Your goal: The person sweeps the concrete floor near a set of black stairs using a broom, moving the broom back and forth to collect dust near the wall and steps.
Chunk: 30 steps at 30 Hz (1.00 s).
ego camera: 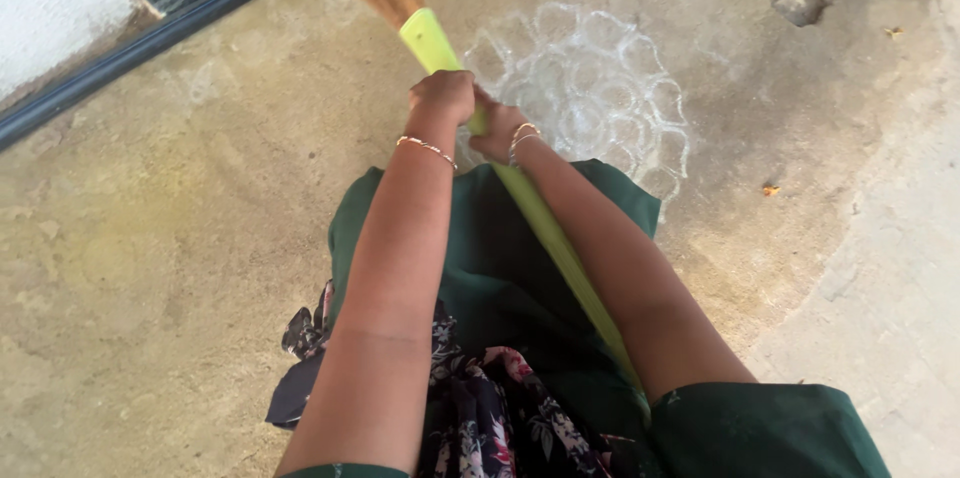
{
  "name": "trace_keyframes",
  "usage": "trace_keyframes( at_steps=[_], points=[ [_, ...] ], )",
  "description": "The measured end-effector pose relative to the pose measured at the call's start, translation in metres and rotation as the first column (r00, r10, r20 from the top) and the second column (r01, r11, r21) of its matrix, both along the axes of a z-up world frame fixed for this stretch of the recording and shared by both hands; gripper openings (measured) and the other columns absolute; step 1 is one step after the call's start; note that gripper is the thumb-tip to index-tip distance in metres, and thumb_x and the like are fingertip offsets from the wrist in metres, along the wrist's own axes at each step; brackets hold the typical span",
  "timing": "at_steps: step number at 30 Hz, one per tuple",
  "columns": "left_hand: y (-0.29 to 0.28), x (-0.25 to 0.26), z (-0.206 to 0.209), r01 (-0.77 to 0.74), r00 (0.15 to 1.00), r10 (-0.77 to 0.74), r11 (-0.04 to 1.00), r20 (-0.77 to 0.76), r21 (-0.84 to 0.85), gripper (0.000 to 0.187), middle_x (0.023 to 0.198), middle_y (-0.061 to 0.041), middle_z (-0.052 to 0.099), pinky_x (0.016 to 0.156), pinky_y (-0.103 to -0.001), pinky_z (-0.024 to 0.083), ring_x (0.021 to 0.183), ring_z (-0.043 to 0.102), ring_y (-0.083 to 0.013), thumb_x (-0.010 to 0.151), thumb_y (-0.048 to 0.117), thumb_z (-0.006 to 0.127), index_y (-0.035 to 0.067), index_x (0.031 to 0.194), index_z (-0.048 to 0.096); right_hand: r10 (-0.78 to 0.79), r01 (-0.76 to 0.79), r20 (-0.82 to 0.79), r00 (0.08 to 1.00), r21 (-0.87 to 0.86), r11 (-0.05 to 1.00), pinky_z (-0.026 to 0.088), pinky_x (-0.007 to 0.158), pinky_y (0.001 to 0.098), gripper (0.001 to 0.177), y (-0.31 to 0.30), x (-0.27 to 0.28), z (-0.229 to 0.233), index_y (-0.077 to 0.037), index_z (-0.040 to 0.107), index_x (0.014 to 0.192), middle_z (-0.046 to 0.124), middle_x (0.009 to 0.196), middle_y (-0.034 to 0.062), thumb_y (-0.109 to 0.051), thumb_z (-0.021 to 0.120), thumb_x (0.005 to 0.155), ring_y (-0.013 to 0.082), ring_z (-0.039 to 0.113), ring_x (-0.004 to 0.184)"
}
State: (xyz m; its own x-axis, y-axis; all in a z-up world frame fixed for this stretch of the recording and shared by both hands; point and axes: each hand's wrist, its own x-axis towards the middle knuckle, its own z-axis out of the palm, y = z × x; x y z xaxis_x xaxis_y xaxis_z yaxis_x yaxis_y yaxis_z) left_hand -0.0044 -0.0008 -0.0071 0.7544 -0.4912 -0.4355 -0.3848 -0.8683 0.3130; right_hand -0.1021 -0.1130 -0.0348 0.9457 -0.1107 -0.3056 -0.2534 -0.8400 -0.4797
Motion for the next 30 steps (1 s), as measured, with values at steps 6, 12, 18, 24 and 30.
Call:
trace_keyframes(
  at_steps=[6, 12, 18, 24, 30],
  points=[
    [0.015, -0.001, 0.016, -0.070, 0.998, 0.069, 0.996, -0.010, -0.050, 0.037, 0.132, -0.008, 0.067, 0.101, -0.047, 0.053, 0.124, 0.064, -0.0304, 0.098, 0.018, 0.054, 0.024, 0.132, 0.065, 0.058, -0.062, -0.043, 0.997, -0.109, 0.992, 0.054, 0.095, 0.0508, 0.106, 0.002, 0.021, -0.043, -0.016, 0.018, 0.162, 0.066, 0.119, 0.0275, -0.028, 0.075, 0.074, 0.0446, 0.065, 0.107],
    [0.031, 0.004, 0.018, -0.087, 0.996, 0.087, 0.996, 0.000, -0.015, 0.041, 0.136, -0.009, 0.064, 0.100, -0.049, 0.053, 0.127, 0.061, -0.0310, 0.094, 0.010, 0.054, 0.024, 0.132, 0.065, -0.278, 0.272, -0.070, 0.958, -0.082, 0.959, 0.059, 0.091, 0.0423, 0.101, -0.044, 0.028, -0.028, -0.015, 0.023, 0.161, 0.069, 0.121, 0.0231, -0.021, 0.075, 0.074, 0.0369, 0.072, 0.104],
    [0.041, 0.012, 0.018, -0.115, 0.993, 0.117, 0.991, 0.032, -0.074, 0.040, 0.135, -0.010, 0.064, 0.101, -0.047, 0.052, 0.126, 0.061, -0.0316, 0.093, 0.012, 0.057, 0.025, 0.130, 0.065, -0.293, 0.292, 0.082, 0.953, 0.032, 0.956, 0.061, 0.088, 0.0410, 0.098, -0.046, 0.015, -0.018, -0.011, 0.031, 0.159, 0.072, 0.111, 0.0208, -0.025, 0.078, 0.075, 0.0340, 0.075, 0.094],
    [0.030, 0.005, 0.034, -0.209, 0.971, 0.233, 0.941, 0.062, -0.267, 0.039, 0.127, -0.010, 0.068, 0.100, -0.045, 0.053, 0.120, 0.065, -0.0313, 0.094, 0.025, 0.064, 0.029, 0.133, 0.063, -0.028, 0.008, 0.105, 0.994, 0.188, 0.982, 0.060, 0.083, 0.0435, 0.103, 0.000, 0.023, -0.026, -0.014, 0.031, 0.161, 0.075, 0.094, 0.0237, -0.026, 0.075, 0.069, 0.0336, 0.075, 0.086],
    [0.043, 0.005, 0.028, -0.212, 0.959, 0.252, 0.942, 0.131, -0.259, 0.037, 0.124, -0.010, 0.068, 0.095, -0.047, 0.053, 0.116, 0.065, -0.0321, 0.092, 0.034, 0.069, 0.027, 0.129, 0.065, 0.437, -0.458, 0.173, 0.883, 0.111, 0.882, 0.057, 0.085, 0.0474, 0.066, 0.068, 0.044, -0.081, -0.009, 0.058, 0.131, 0.072, 0.110, 0.0225, -0.036, 0.084, 0.076, 0.0360, 0.072, 0.096]
  ],
)
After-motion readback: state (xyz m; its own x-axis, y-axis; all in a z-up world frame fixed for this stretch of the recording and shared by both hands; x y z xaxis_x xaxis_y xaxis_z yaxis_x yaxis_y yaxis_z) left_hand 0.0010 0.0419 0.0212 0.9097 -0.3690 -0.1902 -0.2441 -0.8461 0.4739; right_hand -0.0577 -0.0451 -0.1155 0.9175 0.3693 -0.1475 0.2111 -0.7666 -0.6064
